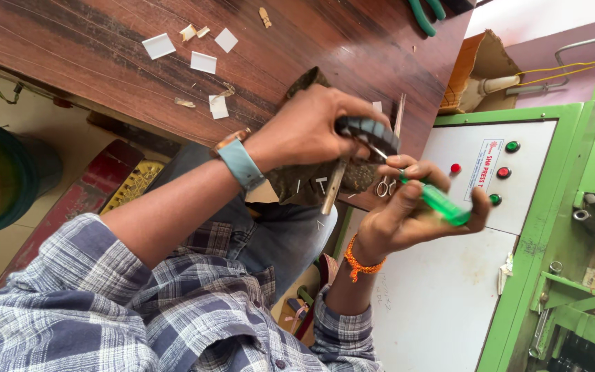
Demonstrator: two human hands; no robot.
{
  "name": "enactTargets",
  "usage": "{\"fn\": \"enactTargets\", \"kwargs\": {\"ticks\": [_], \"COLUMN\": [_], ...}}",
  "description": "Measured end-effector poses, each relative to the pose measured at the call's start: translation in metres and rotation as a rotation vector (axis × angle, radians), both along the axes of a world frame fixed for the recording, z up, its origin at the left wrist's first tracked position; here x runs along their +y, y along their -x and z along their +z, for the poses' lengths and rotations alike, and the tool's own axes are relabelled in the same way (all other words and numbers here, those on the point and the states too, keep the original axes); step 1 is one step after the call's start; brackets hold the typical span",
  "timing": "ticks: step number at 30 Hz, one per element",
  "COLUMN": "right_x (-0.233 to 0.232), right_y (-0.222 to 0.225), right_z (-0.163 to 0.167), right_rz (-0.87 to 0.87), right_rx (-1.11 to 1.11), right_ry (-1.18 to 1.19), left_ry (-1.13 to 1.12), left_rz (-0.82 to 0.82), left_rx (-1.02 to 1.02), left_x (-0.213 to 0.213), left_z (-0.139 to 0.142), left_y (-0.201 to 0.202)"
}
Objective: The person inserts small white rectangular pieces into slots on a circular mechanical component using a green screwdriver and scissors. They repeatedly pick up pieces, cut them, and place them into the component while seated at a workbench.
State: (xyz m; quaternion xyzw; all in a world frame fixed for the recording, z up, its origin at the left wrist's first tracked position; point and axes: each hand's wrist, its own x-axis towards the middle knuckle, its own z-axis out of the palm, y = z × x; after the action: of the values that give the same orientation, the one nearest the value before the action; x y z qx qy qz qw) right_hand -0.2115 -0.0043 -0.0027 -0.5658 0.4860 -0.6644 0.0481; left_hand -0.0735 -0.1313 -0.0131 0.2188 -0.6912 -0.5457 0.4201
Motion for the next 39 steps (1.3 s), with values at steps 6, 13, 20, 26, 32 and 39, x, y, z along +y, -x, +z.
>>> {"fn": "enactTargets", "kwargs": {"ticks": [6, 13, 20, 26, 32, 39], "right_x": [0.009, 0.016, 0.009, 0.011, 0.016, 0.005], "right_y": [-0.001, 0.038, 0.045, 0.049, 0.056, 0.041], "right_z": [-0.005, 0.022, 0.021, 0.016, 0.019, 0.028], "right_rz": [0.013, 0.015, 0.060, 0.088, 0.084, 0.056], "right_rx": [0.178, -0.316, -0.308, -0.245, -0.160, -0.051], "right_ry": [0.011, 0.057, 0.004, -0.054, -0.053, -0.088], "left_ry": [-0.136, -0.045, 0.015, 0.037, 0.077, 0.138], "left_rz": [-0.056, -0.149, -0.074, -0.057, -0.045, 0.016], "left_rx": [-0.034, 0.072, 0.010, 0.054, 0.040, 0.038], "left_x": [-0.012, -0.003, 0.005, 0.009, 0.012, 0.014], "left_z": [-0.010, -0.012, -0.009, -0.009, -0.011, -0.008], "left_y": [0.002, -0.002, -0.003, -0.006, -0.005, -0.003]}}
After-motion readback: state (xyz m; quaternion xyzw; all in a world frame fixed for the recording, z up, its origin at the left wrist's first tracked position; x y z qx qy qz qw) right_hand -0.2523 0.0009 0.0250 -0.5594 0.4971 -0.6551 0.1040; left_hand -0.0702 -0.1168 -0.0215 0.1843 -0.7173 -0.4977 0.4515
